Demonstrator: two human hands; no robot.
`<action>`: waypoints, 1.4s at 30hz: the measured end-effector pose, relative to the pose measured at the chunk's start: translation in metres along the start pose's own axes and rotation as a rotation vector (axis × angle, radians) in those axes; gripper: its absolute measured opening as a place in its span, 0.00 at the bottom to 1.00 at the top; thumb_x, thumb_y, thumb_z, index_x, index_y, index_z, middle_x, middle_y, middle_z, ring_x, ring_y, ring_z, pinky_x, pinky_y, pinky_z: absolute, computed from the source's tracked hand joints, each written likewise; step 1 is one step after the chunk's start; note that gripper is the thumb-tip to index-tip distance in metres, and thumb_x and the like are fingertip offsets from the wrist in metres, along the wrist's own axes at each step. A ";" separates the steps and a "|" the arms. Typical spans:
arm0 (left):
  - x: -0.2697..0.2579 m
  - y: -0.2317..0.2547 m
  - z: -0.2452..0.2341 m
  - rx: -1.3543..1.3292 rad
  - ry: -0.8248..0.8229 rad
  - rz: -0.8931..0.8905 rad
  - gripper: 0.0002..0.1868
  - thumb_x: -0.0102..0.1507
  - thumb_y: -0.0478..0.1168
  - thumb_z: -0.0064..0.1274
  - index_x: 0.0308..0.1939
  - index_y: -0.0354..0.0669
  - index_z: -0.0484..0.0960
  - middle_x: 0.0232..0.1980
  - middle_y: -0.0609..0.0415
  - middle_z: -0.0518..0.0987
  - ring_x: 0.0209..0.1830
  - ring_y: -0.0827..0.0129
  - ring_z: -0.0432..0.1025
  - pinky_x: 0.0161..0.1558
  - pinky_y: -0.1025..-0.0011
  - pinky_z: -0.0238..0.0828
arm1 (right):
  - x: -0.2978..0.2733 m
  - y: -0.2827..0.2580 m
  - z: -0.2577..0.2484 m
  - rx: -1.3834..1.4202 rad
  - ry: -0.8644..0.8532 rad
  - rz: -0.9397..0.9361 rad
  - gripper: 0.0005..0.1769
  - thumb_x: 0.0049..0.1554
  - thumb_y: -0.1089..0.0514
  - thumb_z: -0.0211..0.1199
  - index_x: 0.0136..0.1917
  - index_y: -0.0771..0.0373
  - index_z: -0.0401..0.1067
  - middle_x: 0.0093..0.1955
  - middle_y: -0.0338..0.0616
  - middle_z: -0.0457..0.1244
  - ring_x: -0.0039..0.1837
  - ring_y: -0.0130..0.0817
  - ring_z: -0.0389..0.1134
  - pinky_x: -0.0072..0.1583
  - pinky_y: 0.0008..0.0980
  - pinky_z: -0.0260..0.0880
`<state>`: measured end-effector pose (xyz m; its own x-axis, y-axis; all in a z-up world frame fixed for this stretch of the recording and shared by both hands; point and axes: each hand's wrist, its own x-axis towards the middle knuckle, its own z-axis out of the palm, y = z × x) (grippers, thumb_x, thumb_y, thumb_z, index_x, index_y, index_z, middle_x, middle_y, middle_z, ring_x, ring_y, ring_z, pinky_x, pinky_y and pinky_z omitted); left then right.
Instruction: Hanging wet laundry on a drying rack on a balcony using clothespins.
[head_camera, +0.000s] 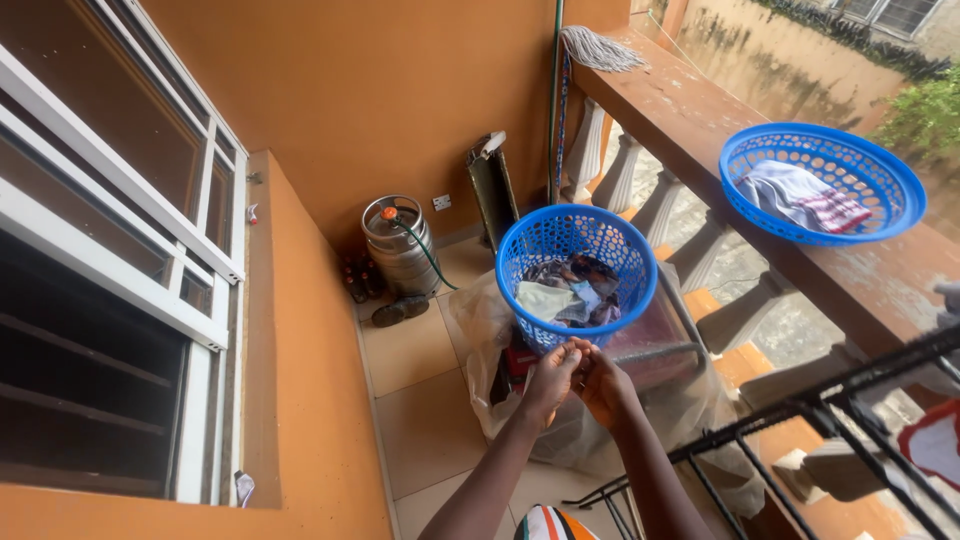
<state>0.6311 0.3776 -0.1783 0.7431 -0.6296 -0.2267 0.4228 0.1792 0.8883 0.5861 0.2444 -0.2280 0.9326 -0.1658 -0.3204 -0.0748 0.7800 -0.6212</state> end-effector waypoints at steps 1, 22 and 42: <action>-0.009 0.001 0.002 -0.004 -0.001 -0.012 0.15 0.74 0.42 0.41 0.60 0.44 0.79 0.49 0.59 0.78 0.47 0.78 0.73 0.49 0.77 0.72 | -0.005 0.007 -0.005 0.065 -0.047 -0.017 0.22 0.68 0.48 0.52 0.68 0.62 0.70 0.49 0.37 0.68 0.47 0.27 0.67 0.53 0.33 0.68; -0.186 -0.077 0.101 0.631 -0.187 0.457 0.34 0.76 0.51 0.28 0.82 0.43 0.41 0.87 0.48 0.37 0.87 0.58 0.31 0.81 0.62 0.28 | -0.251 0.031 0.043 -0.041 0.034 -0.284 0.36 0.66 0.38 0.43 0.79 0.60 0.55 0.77 0.47 0.58 0.74 0.43 0.61 0.67 0.47 0.65; -0.310 -0.018 0.327 0.672 -0.587 0.896 0.27 0.77 0.54 0.24 0.64 0.49 0.77 0.85 0.46 0.53 0.90 0.49 0.34 0.82 0.47 0.23 | -0.495 -0.087 0.015 -0.129 0.134 -0.800 0.40 0.66 0.37 0.44 0.83 0.58 0.44 0.79 0.56 0.54 0.76 0.42 0.59 0.71 0.41 0.63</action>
<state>0.2234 0.3220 0.0067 0.2172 -0.7570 0.6162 -0.5825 0.4060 0.7042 0.1362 0.2672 -0.0046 0.6714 -0.7198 0.1767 0.5475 0.3210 -0.7728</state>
